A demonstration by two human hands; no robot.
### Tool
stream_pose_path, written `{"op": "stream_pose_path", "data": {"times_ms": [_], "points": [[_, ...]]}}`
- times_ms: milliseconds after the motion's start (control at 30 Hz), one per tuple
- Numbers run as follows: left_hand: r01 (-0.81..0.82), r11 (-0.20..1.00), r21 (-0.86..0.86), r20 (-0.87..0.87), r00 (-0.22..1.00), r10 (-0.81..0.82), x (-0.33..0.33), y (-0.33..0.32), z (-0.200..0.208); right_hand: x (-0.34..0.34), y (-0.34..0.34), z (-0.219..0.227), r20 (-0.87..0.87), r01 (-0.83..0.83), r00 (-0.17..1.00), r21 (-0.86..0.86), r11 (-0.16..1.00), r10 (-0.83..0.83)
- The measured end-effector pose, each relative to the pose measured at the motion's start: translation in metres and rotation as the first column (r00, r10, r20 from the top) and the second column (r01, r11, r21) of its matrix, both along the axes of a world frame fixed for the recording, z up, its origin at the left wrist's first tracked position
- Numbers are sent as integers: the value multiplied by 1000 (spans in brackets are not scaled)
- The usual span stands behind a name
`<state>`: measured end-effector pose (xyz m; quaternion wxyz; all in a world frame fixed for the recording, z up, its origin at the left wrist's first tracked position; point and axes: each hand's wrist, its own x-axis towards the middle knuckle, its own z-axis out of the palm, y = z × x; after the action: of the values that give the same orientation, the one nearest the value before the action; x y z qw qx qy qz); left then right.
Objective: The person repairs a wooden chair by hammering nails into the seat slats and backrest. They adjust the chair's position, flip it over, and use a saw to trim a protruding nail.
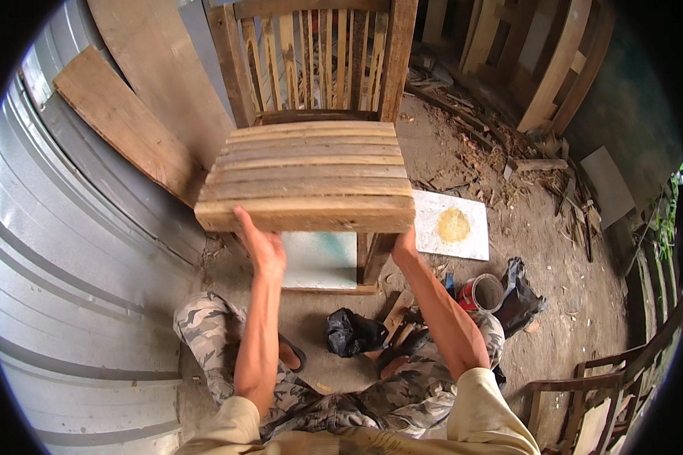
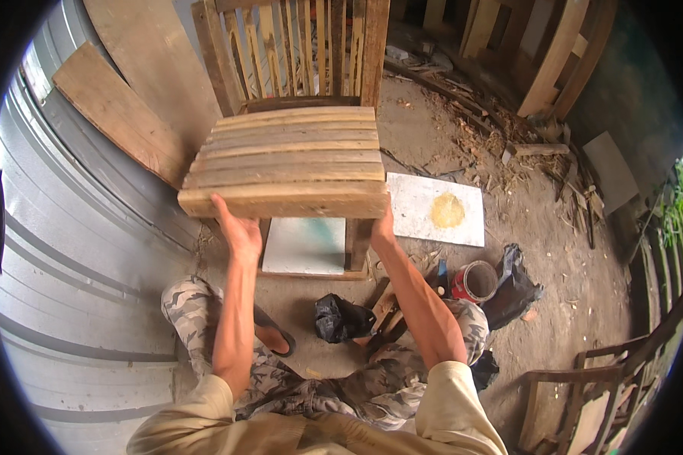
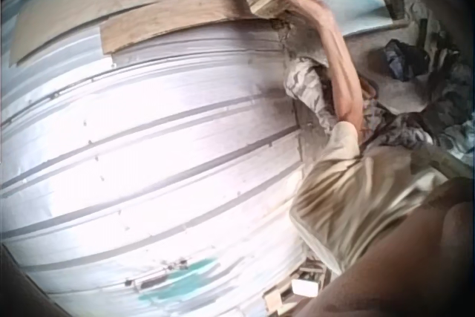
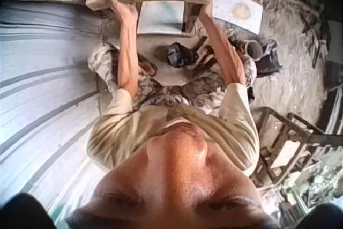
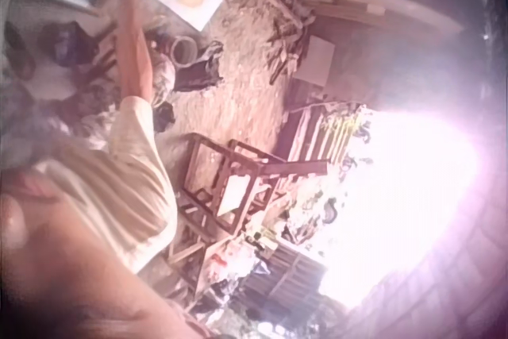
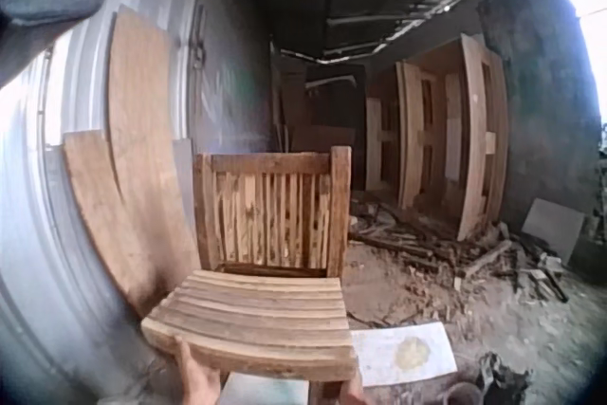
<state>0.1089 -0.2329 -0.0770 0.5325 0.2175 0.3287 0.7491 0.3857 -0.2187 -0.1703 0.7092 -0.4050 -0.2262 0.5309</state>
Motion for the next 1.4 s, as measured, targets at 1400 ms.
{"op": "stream_pose_path", "data": {"times_ms": [1400], "points": [[127,793,-596,-610,571,-549,-136,-7,13,-58,-56,155,396,-202,833,-432,879,386]]}}
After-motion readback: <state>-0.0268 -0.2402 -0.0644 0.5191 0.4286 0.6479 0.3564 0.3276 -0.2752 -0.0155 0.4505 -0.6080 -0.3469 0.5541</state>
